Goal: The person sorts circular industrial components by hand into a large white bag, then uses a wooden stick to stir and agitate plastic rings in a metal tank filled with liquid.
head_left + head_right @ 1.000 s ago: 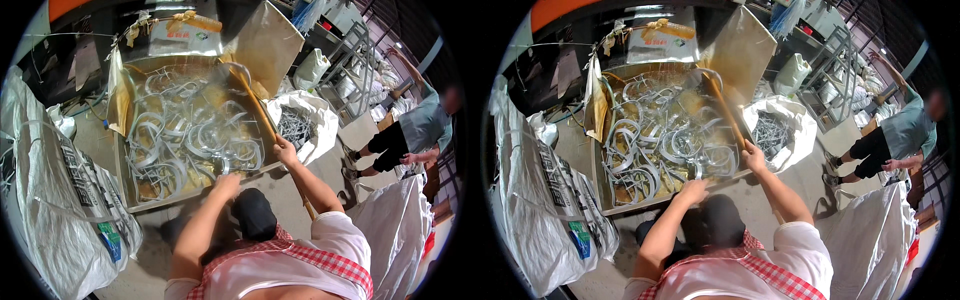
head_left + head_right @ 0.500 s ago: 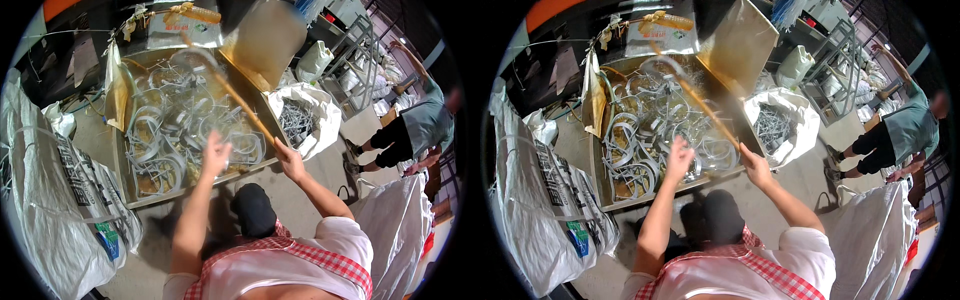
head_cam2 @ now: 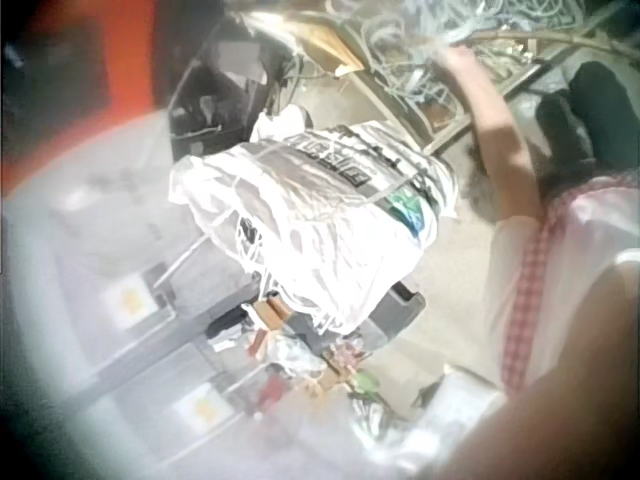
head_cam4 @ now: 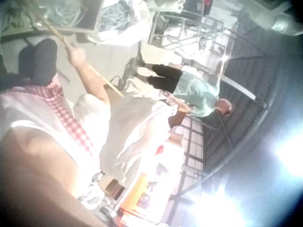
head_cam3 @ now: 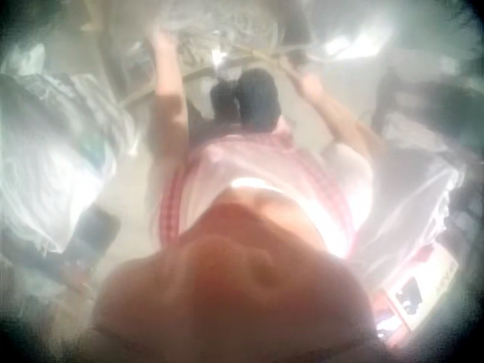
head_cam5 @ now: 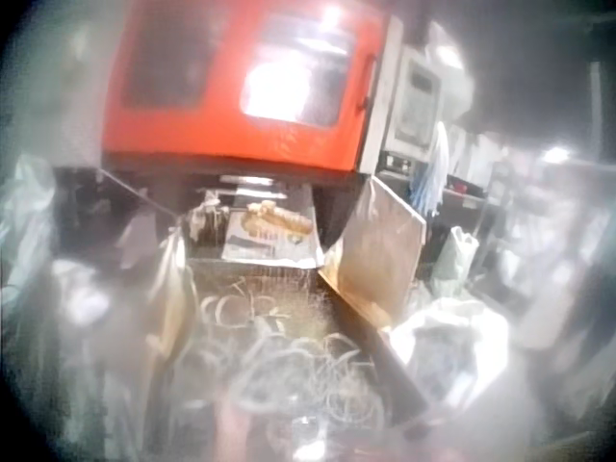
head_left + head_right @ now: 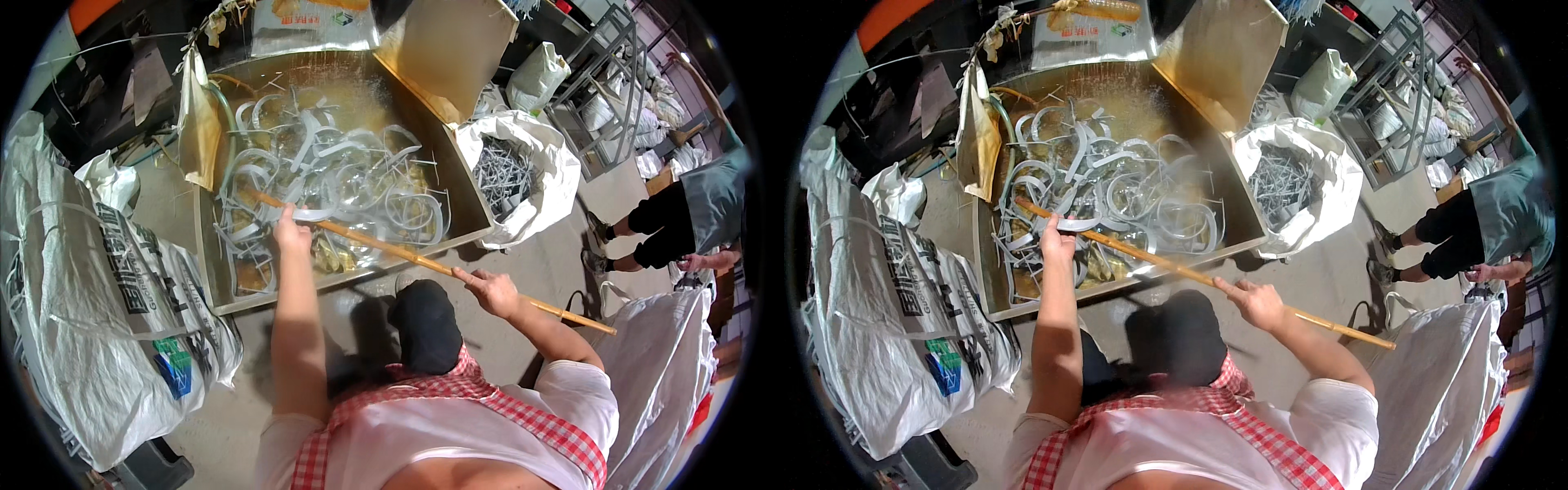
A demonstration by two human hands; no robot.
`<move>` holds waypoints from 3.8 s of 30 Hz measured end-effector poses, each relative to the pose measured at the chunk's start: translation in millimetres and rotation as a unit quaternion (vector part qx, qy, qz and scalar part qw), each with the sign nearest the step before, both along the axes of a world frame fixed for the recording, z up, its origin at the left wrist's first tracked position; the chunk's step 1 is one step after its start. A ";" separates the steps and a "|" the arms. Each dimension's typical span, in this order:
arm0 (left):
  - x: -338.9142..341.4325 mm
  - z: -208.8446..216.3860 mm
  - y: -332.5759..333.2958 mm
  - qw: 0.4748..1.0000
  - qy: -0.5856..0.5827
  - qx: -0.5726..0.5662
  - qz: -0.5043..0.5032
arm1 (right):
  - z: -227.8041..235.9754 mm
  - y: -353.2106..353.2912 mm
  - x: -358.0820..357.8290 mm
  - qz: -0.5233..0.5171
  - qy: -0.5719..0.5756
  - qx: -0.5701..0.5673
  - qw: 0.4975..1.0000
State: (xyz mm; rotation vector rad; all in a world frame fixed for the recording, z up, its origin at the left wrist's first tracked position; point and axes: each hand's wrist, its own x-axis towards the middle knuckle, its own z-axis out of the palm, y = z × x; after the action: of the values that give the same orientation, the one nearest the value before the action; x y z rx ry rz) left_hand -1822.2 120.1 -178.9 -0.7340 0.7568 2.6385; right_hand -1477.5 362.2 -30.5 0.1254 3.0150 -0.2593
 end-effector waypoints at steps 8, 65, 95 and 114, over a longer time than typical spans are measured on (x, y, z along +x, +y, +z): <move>-1.8 5.1 -18.6 0.993 -0.075 -0.039 0.078 | 6.1 -9.0 0.3 -0.023 -0.040 -0.024 0.999; 25.7 201.8 -78.6 0.822 0.374 -0.429 0.027 | -35.8 24.9 45.7 -0.346 -0.037 -0.483 0.804; 28.0 243.6 -151.6 0.705 0.344 -0.589 -0.195 | -58.4 30.8 -44.7 -0.311 -0.082 -0.555 0.767; 118.4 231.4 -206.1 0.689 0.370 -0.619 -0.074 | -41.8 45.5 25.9 -0.147 -0.118 -0.253 0.949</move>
State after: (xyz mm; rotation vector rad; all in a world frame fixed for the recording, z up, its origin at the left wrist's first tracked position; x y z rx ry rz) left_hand -1703.8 -86.0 52.5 0.2995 2.7369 1.8396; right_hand -1451.6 407.7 -72.3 0.5139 2.5833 -0.9557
